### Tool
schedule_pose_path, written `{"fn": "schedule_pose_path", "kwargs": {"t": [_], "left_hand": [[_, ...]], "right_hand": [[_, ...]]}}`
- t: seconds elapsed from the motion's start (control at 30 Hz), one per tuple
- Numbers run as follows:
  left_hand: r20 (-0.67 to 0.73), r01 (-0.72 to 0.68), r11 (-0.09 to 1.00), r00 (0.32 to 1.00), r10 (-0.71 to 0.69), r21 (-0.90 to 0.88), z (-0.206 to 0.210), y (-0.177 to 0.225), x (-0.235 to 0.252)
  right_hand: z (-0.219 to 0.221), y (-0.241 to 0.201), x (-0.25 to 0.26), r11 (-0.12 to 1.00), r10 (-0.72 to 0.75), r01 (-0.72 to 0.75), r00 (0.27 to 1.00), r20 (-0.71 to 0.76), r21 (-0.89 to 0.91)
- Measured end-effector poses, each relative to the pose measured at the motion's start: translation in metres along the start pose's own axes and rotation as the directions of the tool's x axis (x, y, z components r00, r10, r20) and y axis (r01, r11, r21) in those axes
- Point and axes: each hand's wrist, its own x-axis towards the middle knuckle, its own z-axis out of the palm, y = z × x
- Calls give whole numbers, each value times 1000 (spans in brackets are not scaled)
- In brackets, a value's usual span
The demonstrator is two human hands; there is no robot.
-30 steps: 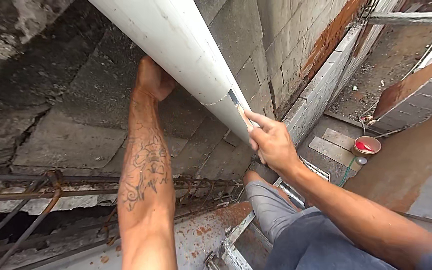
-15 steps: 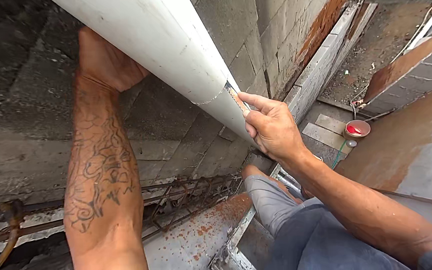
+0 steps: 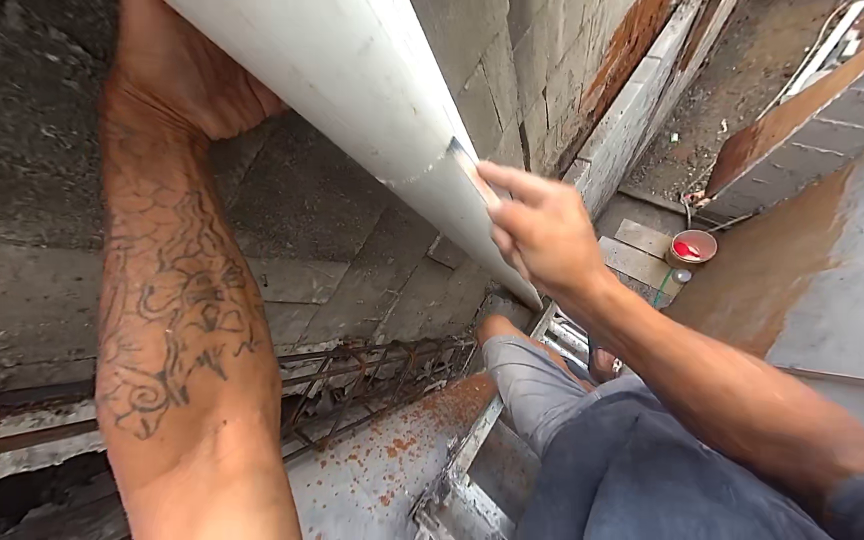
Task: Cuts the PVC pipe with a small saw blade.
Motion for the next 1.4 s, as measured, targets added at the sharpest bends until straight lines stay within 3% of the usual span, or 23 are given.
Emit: {"fn": "schedule_pose_path", "kwargs": {"t": [0.17, 0.3, 0.43, 0.57, 0.67, 0.83, 0.93, 1.1, 1.23, 1.4], "left_hand": [[-23, -1, 1000, 1000, 0, -25, -2, 4, 1], [-34, -17, 999, 999, 18, 34, 8, 0, 0], [-4, -5, 1000, 1000, 5, -4, 2, 6, 1], [-30, -23, 998, 999, 25, 63, 7, 2, 0], [-9, -7, 1000, 1000, 7, 19, 1, 4, 1], [-2, 0, 999, 1000, 0, 40, 3, 2, 2], [22, -12, 999, 1000, 11, 38, -5, 0, 4], [7, -35, 997, 999, 34, 68, 6, 4, 1], [67, -49, 998, 997, 46, 45, -4, 4, 6], [7, -14, 998, 1000, 14, 60, 4, 4, -1]], "right_hand": [[-2, 4, -17, 1000, 14, -14, 1000, -3, 17], [3, -4, 6, 999, 22, -22, 1000, 21, 26], [-5, 1, -15, 998, 43, -43, 999, -2, 35], [4, -8, 14, 1000, 20, -21, 1000, 15, 15], [-7, -8, -12, 997, 72, -72, 997, 24, 10], [-2, -13, 17, 998, 54, -54, 998, 35, -12], [-14, -13, -9, 996, 93, -92, 995, 26, -9], [-6, -15, 17, 998, 56, -55, 998, 42, -15], [-19, -8, -9, 997, 73, -73, 997, 8, -33], [-9, -13, -3, 997, 74, -72, 996, 45, -32]]}}
